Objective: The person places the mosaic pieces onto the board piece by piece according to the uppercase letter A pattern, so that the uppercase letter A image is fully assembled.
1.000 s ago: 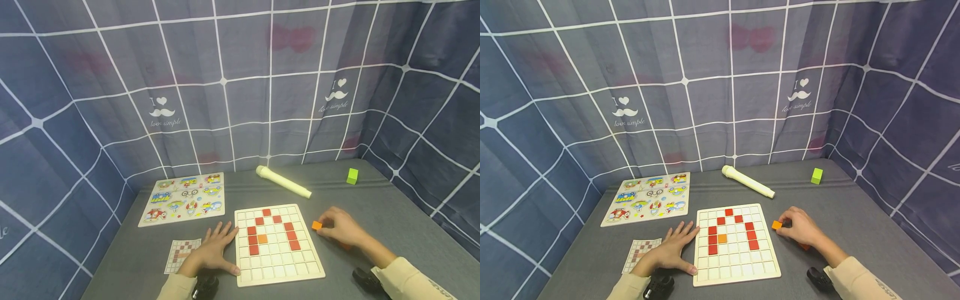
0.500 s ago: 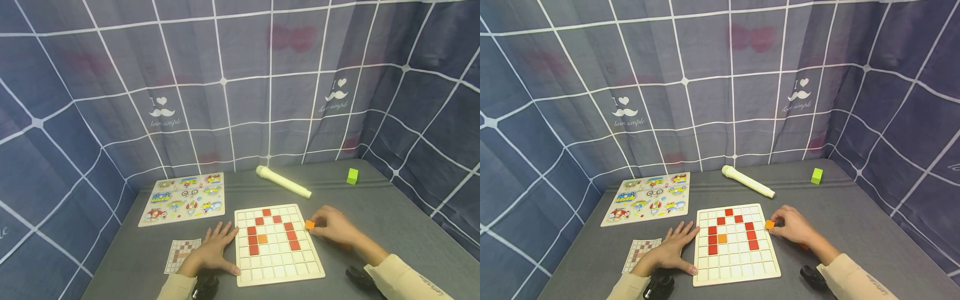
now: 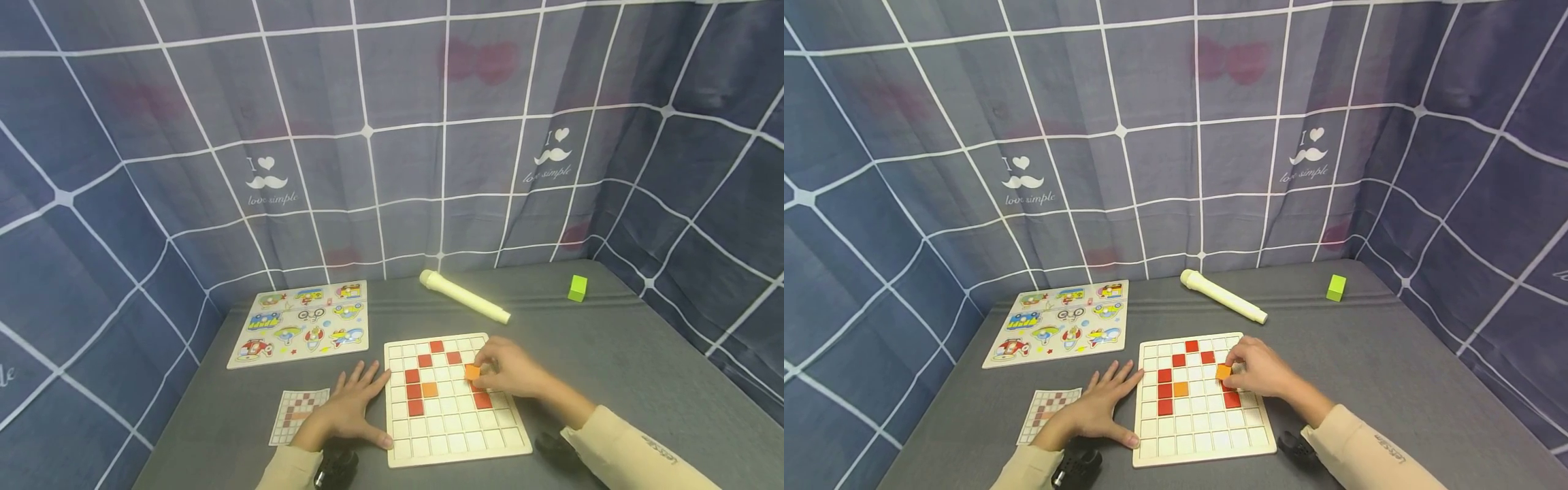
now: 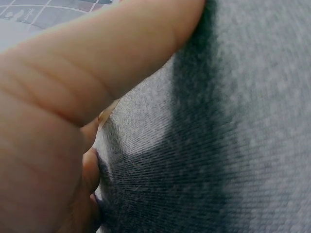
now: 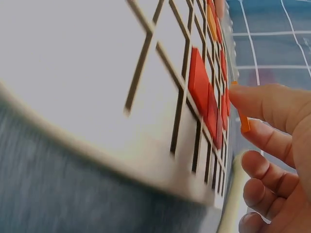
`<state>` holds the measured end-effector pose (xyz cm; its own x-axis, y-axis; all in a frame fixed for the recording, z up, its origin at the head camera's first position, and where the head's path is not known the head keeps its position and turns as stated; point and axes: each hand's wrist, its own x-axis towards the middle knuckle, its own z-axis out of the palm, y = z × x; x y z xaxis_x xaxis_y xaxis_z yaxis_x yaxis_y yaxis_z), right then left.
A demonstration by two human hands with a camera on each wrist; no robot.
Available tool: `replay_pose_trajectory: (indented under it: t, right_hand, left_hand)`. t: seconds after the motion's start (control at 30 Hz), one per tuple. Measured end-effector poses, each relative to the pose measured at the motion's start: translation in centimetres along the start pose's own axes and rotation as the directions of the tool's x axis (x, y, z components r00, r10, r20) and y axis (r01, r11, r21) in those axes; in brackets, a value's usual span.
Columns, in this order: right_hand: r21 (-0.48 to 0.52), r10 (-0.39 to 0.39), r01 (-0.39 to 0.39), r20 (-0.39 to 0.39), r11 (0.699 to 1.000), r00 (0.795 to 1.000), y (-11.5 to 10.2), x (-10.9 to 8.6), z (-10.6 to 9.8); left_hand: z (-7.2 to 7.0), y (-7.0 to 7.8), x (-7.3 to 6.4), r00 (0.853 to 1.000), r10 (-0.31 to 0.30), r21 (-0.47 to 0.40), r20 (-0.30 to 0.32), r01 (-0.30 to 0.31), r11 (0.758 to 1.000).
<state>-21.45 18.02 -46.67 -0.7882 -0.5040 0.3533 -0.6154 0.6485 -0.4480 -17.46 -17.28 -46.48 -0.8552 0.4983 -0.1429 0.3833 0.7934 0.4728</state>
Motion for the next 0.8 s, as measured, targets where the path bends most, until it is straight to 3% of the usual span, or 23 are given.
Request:
replay_pose_trajectory:
  t: [0.47,0.8]
  right_hand:
    - [0.024,-0.016,0.013,0.110,1.000,0.994,-2.3,1.7,1.7]
    - [0.055,-0.054,0.048,0.128,0.997,0.990,-2.8,1.9,2.2]
  left_hand:
    - [-0.1,0.1,0.0,1.000,-0.011,0.008,0.000,0.011,1.000]
    - [-0.2,0.3,-0.3,1.000,0.007,-0.012,-0.001,-0.007,1.000]
